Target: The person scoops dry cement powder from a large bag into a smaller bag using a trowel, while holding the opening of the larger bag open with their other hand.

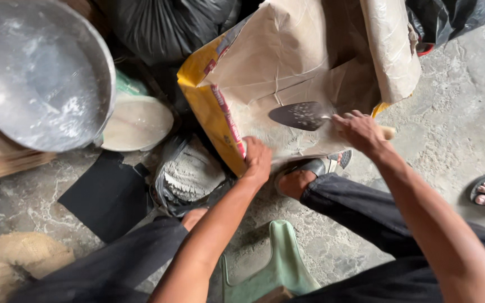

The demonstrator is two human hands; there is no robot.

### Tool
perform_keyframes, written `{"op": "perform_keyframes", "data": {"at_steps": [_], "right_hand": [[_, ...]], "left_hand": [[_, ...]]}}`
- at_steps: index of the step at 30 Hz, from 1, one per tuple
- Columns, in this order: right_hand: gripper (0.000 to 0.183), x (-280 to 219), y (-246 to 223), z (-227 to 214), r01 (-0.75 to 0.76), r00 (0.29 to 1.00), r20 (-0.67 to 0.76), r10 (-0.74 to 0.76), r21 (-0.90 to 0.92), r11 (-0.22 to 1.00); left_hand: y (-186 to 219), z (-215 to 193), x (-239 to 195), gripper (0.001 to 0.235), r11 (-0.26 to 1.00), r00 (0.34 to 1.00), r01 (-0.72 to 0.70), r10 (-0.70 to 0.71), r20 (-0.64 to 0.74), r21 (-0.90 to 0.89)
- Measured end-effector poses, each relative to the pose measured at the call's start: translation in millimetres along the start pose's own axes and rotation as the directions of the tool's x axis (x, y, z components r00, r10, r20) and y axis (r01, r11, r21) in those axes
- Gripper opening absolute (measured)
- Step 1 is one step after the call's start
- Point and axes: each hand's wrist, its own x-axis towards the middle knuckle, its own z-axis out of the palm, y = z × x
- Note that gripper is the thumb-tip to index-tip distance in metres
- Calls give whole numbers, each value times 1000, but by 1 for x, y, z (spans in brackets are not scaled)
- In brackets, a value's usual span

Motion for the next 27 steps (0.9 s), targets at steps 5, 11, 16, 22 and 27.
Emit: {"op": "perform_keyframes", "data": {"at_steps": [5,11,16,22,27], "right_hand": [[27,50,-37,5,89,976,-209,-59,136,987],[18,68,-55,13,163,971,-206,-120,208,964],[21,66,-51,34,274,927,-236,-291,-101,956],[15,73,-85,22,277,943,-203,-264,36,960],[13,76,-95,34,261,944,-220,-244,55,964]], "left_hand": [[-23,-46,-14,47,964,816,79,-209,539,254],[-54,-48,-37,81,948,799,148,-283,530,283],[-50,-51,-42,84,943,820,161,-292,492,292],[-45,-39,-45,85,936,816,169,-308,488,308],[-46,-46,-47,85,930,815,180,-322,481,319]]}}
